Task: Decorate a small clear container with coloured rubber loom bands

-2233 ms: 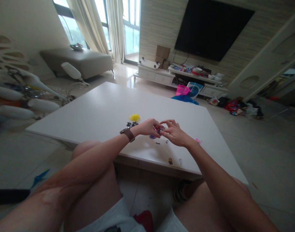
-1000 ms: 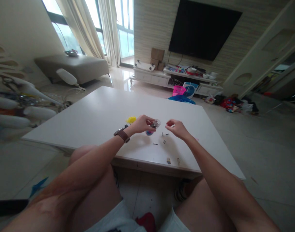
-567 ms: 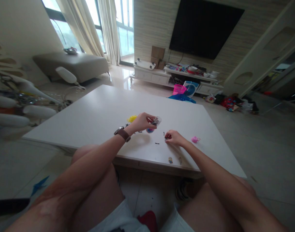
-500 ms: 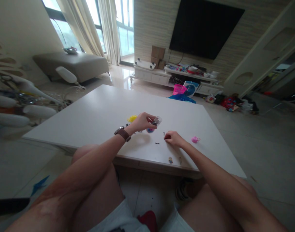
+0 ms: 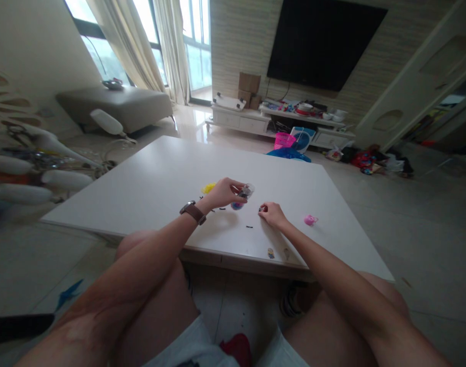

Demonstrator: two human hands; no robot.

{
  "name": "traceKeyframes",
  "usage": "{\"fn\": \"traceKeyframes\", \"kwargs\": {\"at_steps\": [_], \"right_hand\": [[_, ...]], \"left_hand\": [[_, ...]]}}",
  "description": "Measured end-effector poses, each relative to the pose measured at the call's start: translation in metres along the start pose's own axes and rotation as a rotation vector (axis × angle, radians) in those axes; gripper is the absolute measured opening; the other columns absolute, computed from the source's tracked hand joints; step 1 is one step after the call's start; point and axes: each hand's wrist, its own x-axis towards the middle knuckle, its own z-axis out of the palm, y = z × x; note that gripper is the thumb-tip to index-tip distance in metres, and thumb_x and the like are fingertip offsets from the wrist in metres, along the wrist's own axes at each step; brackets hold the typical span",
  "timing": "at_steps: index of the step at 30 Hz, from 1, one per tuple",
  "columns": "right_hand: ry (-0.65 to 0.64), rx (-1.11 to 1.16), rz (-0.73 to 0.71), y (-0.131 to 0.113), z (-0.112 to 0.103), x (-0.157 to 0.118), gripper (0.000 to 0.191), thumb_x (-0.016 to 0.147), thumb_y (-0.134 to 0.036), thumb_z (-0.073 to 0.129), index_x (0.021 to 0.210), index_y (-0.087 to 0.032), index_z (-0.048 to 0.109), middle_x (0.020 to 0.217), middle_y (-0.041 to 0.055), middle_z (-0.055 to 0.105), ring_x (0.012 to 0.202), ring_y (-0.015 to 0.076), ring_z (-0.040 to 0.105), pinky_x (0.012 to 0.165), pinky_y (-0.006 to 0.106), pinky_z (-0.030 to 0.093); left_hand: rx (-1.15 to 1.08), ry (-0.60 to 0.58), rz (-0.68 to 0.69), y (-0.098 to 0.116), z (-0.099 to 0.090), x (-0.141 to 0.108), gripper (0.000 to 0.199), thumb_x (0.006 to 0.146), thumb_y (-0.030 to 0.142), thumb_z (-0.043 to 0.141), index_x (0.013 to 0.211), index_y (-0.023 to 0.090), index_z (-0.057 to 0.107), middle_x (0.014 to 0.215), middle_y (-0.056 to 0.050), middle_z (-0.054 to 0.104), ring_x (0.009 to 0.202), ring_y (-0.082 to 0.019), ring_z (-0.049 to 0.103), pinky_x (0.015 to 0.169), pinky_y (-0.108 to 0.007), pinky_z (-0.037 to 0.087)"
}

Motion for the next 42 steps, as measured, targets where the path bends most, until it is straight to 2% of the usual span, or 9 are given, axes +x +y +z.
{"fn": "traceKeyframes", "kwargs": {"at_steps": [7, 15, 18, 23, 26, 30, 36, 39, 42], "right_hand": [[-0.071, 0.009, -0.061, -0.004, 0.004, 0.003, 0.009, 0.082, -0.01, 0.067, 0.084, -0.014, 0.075, 0.087, 0.0077, 0.073, 0.081, 0.0164, 0.065, 0.078, 0.026, 0.047], [-0.251, 0.181, -0.351, -0.029, 0.01, -0.028, 0.007, 0.076, -0.01, 0.074, 0.079, -0.015, 0.075, 0.09, 0.0037, 0.064, 0.077, 0.0128, 0.061, 0.072, 0.022, 0.047], [-0.256, 0.104, -0.396, -0.031, 0.015, -0.04, 0.015, 0.077, -0.004, 0.067, 0.08, -0.017, 0.074, 0.084, 0.0024, 0.065, 0.076, 0.0138, 0.06, 0.073, 0.023, 0.045], [-0.197, -0.173, -0.452, -0.037, 0.021, -0.05, 0.018, 0.087, -0.007, 0.054, 0.09, -0.015, 0.07, 0.09, 0.0091, 0.068, 0.085, 0.0193, 0.06, 0.075, 0.027, 0.041], [-0.19, -0.229, -0.441, -0.041, 0.022, -0.046, 0.02, 0.085, -0.003, 0.05, 0.092, -0.013, 0.067, 0.09, 0.0113, 0.068, 0.086, 0.0203, 0.059, 0.076, 0.028, 0.04], [-0.136, -0.011, -0.393, -0.042, 0.007, -0.031, 0.019, 0.081, -0.001, 0.05, 0.088, -0.014, 0.063, 0.088, 0.0082, 0.068, 0.08, 0.0179, 0.058, 0.074, 0.028, 0.043], [0.151, 0.506, -0.378, -0.047, -0.047, -0.025, 0.006, 0.081, -0.017, 0.065, 0.085, -0.019, 0.061, 0.073, -0.0008, 0.065, 0.067, 0.0147, 0.059, 0.066, 0.028, 0.047], [0.239, 0.543, -0.424, -0.052, -0.06, -0.032, 0.011, 0.081, -0.026, 0.071, 0.078, -0.02, 0.063, 0.073, 0.0006, 0.067, 0.067, 0.0157, 0.061, 0.065, 0.029, 0.049], [0.24, 0.483, -0.48, -0.055, -0.059, -0.036, 0.008, 0.082, -0.025, 0.071, 0.076, -0.019, 0.068, 0.073, 0.0019, 0.069, 0.068, 0.0168, 0.064, 0.065, 0.029, 0.049]], "left_hand": [[-0.022, -0.011, -0.002, 0.001, 0.0, -0.001, 0.053, 0.061, 0.022, 0.083, 0.113, 0.015, 0.077, 0.085, -0.008, 0.077, 0.079, -0.02, 0.072, 0.065, -0.025, 0.054], [-0.013, -0.002, -0.01, 0.001, 0.0, -0.001, 0.054, 0.06, 0.025, 0.084, 0.112, 0.014, 0.077, 0.085, -0.008, 0.077, 0.08, -0.022, 0.072, 0.065, -0.026, 0.054], [-0.004, 0.0, -0.005, 0.0, 0.0, 0.0, 0.054, 0.059, 0.026, 0.085, 0.112, 0.014, 0.077, 0.086, -0.008, 0.077, 0.08, -0.022, 0.072, 0.066, -0.027, 0.055], [0.095, -0.014, 0.014, -0.001, 0.0, -0.001, 0.054, 0.06, 0.027, 0.084, 0.113, 0.016, 0.077, 0.088, -0.007, 0.077, 0.081, -0.021, 0.071, 0.07, -0.028, 0.054], [0.173, -0.034, 0.038, -0.001, 0.0, -0.002, 0.052, 0.062, 0.026, 0.082, 0.113, 0.018, 0.078, 0.087, -0.006, 0.077, 0.081, -0.02, 0.07, 0.073, -0.027, 0.052], [0.244, -0.046, 0.07, -0.002, -0.001, -0.001, 0.051, 0.062, 0.027, 0.082, 0.113, 0.019, 0.078, 0.086, -0.005, 0.076, 0.078, -0.019, 0.069, 0.073, -0.026, 0.051], [0.292, -0.099, 0.078, -0.003, 0.002, -0.002, 0.049, 0.063, 0.026, 0.08, 0.112, 0.02, 0.079, 0.083, -0.004, 0.075, 0.075, -0.018, 0.067, 0.069, -0.024, 0.048], [0.33, -0.133, 0.1, -0.003, 0.006, -0.003, 0.047, 0.064, 0.026, 0.079, 0.111, 0.022, 0.079, 0.083, -0.003, 0.075, 0.075, -0.017, 0.066, 0.067, -0.024, 0.047], [0.356, -0.178, 0.134, -0.003, 0.01, -0.004, 0.042, 0.065, 0.026, 0.079, 0.107, 0.022, 0.08, 0.08, -0.002, 0.075, 0.073, -0.017, 0.065, 0.067, -0.023, 0.044]]}}
